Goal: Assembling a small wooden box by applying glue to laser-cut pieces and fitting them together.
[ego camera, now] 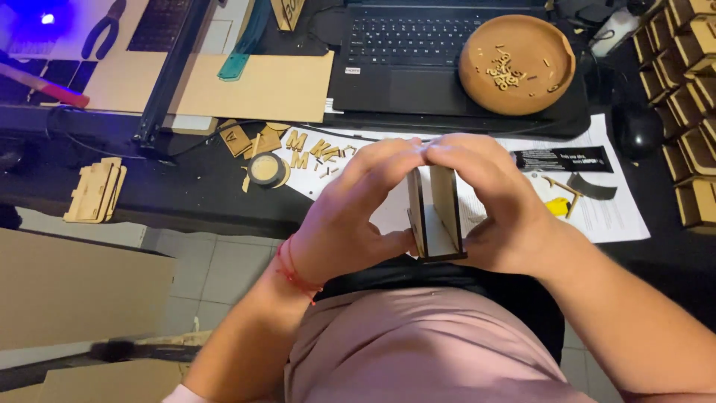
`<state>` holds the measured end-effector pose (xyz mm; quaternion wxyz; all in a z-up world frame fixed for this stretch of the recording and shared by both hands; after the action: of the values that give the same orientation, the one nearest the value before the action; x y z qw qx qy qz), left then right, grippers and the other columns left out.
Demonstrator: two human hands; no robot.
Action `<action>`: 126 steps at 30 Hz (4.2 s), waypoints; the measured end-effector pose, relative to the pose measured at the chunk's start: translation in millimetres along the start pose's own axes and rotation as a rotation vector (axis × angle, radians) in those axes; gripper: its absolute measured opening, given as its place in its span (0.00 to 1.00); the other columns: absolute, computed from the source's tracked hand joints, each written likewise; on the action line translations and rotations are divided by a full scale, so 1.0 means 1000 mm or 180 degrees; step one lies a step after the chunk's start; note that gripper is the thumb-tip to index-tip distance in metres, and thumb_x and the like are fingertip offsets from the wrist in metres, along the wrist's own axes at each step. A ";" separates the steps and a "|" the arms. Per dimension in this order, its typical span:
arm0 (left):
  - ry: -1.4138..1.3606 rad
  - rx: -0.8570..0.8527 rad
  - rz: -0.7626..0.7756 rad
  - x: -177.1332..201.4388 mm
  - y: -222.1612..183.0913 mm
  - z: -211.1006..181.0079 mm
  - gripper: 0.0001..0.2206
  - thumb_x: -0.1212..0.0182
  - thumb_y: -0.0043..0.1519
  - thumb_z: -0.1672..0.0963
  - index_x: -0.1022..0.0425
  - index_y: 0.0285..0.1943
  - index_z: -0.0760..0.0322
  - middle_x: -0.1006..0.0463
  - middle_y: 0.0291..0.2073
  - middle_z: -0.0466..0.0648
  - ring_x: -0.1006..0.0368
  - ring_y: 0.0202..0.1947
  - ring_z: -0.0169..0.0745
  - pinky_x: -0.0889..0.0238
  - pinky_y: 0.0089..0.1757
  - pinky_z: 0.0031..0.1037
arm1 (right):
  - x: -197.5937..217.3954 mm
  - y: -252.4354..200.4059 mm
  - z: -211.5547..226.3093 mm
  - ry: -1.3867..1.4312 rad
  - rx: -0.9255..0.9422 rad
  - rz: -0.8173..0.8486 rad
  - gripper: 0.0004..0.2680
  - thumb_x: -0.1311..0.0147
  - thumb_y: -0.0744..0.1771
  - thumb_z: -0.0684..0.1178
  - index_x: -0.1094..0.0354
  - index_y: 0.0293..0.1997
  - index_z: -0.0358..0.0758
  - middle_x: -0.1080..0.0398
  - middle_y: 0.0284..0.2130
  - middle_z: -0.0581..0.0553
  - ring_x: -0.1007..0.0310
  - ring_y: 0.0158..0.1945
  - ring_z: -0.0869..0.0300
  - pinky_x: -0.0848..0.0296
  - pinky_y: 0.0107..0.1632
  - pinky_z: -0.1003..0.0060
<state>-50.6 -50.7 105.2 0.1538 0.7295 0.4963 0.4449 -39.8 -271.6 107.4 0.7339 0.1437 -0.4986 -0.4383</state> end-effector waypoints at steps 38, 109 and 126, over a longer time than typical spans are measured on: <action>-0.0192 -0.0227 0.0224 -0.019 0.001 -0.069 0.31 0.26 0.61 0.53 0.39 0.70 0.57 0.32 0.66 0.50 0.32 0.68 0.47 0.38 0.71 0.36 | 0.019 -0.041 0.057 -0.0406 0.0433 -0.0832 0.28 0.28 0.61 0.53 0.43 0.62 0.34 0.37 0.54 0.34 0.31 0.57 0.47 0.33 0.63 0.57; 0.1324 0.0167 -0.0006 0.096 0.056 0.053 0.04 0.44 0.65 0.62 0.26 0.36 0.69 0.20 0.34 0.50 0.25 0.32 0.39 0.33 0.35 0.28 | -0.030 0.044 -0.051 -0.1338 0.1170 -0.0033 0.15 0.40 0.64 0.42 0.38 0.55 0.44 0.38 0.54 0.36 0.35 0.58 0.47 0.37 0.63 0.27; 0.2934 0.2820 0.0437 0.150 0.115 0.400 0.13 0.53 0.61 0.57 0.22 0.37 0.71 0.21 0.36 0.63 0.25 0.39 0.67 0.31 0.41 0.49 | 0.013 -0.076 -0.115 -0.0985 -0.0891 -0.0617 0.18 0.45 0.55 0.57 0.29 0.44 0.40 0.26 0.46 0.37 0.26 0.57 0.52 0.36 0.77 0.41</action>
<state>354.4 112.3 33.0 -0.4200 0.4879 0.6004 0.4744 22.2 -351.4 13.3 0.6160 0.0187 -0.5234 -0.5884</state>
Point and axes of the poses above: each hand's wrist, its own y-axis towards the middle knuckle, its own x-axis out of the back of the hand, z = x × y, the point moved 1 cm from there along y, towards the middle knuckle
